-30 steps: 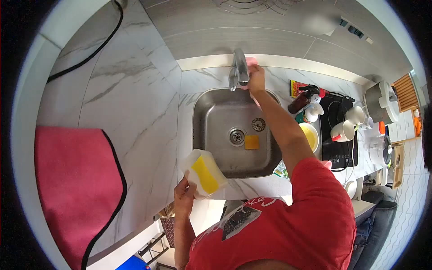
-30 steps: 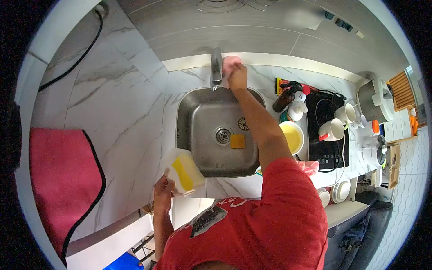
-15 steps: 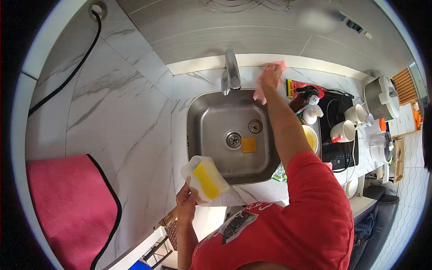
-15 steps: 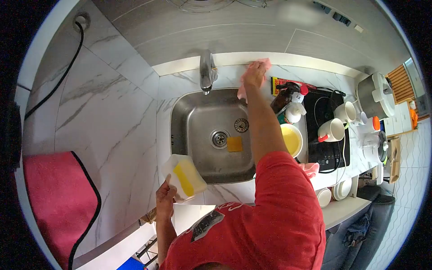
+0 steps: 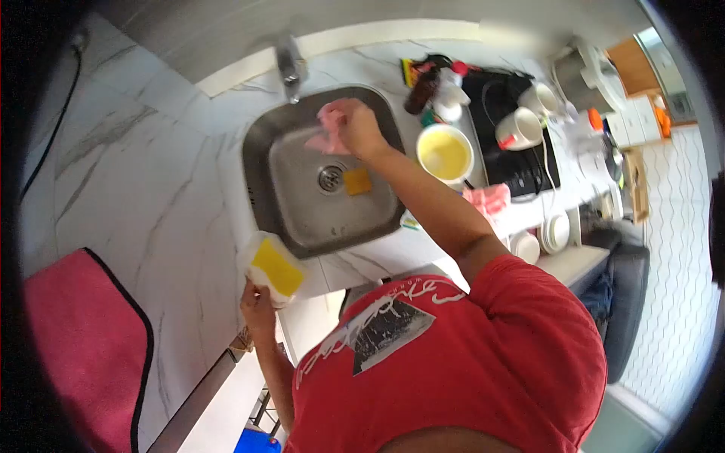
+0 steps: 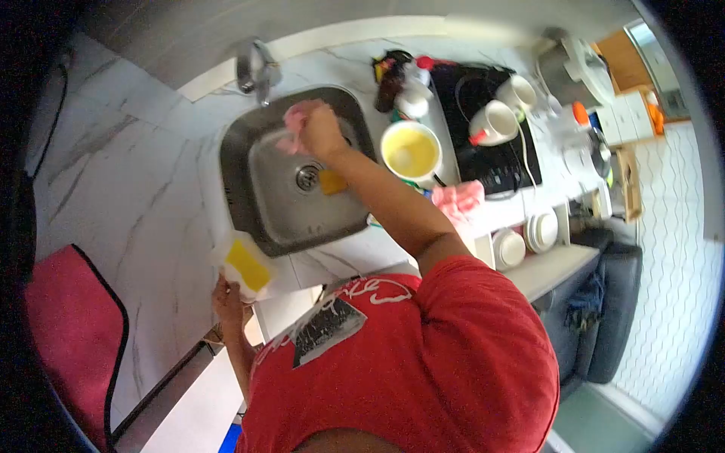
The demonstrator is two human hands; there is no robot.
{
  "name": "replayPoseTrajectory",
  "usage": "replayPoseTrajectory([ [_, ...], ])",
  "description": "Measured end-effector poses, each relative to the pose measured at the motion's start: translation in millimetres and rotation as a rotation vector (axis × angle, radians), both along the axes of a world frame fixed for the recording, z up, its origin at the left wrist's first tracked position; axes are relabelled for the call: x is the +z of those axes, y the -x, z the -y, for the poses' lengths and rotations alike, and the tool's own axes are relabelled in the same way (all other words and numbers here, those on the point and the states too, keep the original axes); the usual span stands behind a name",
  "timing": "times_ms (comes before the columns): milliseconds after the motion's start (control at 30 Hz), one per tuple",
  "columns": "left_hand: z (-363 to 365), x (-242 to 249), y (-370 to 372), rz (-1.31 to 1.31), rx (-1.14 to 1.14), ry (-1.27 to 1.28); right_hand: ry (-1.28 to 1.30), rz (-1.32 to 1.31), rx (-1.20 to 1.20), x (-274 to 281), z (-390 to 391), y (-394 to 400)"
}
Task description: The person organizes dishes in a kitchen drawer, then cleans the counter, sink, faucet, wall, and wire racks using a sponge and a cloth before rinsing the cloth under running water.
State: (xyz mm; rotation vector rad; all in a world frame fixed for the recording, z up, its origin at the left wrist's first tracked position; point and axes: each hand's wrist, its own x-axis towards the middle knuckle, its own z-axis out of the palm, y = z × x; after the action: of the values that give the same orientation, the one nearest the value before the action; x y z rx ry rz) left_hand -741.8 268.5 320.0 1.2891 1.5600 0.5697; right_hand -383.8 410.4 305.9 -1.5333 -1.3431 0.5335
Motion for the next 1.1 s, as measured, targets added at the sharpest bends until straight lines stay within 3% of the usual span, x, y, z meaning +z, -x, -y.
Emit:
replayPoseTrajectory([
  [33,1.4,-1.1,10.0,-0.227,-0.090,-0.043,-0.080,0.047,0.082,8.7,21.3,3.4],
  [233,12.1,-44.5,45.5,-0.117,0.136,-0.008,-0.139,0.077,0.188,67.8,138.4,-29.4],
  [400,14.5,-44.8,43.4,-0.138,0.163,0.053,-0.162,0.196,-0.024,110.6,198.7,-71.8],
  [433,12.8,-52.3,49.0,-0.248,0.080,0.062,-0.191,0.272,-0.072,119.5,205.7,-78.0],
  [500,13.9,-53.6,48.1,-0.360,0.027,0.068,-0.195,0.277,-0.167,118.9,220.3,-86.9],
  [567,20.1,-41.2,32.9,-0.191,0.153,-0.004,-0.147,0.307,-0.199,103.3,235.7,-96.5],
  [633,17.9,-44.0,39.1,-0.221,0.104,0.035,-0.123,0.247,-0.224,83.0,243.5,-96.9],
  [700,18.6,-44.1,37.2,-0.253,0.052,0.079,-0.090,0.185,-0.251,80.4,237.9,-94.6],
  [833,22.7,-37.6,27.8,-0.245,0.150,-0.006,-0.135,0.249,0.001,113.3,193.3,-57.2],
  [900,25.4,-34.0,22.8,-0.207,0.166,-0.030,-0.275,0.268,0.143,119.9,164.6,-37.2],
  [967,26.9,-27.1,18.6,-0.370,0.105,-0.129,-0.304,0.168,0.207,115.7,138.7,-15.2],
  [1000,29.3,-46.5,29.8,-0.425,0.059,-0.255,-0.244,0.117,0.277,108.4,128.0,-4.9],
  [1100,31.4,-30.3,15.4,-0.423,0.134,-0.169,-0.079,-0.009,0.386,47.1,104.5,35.2],
])
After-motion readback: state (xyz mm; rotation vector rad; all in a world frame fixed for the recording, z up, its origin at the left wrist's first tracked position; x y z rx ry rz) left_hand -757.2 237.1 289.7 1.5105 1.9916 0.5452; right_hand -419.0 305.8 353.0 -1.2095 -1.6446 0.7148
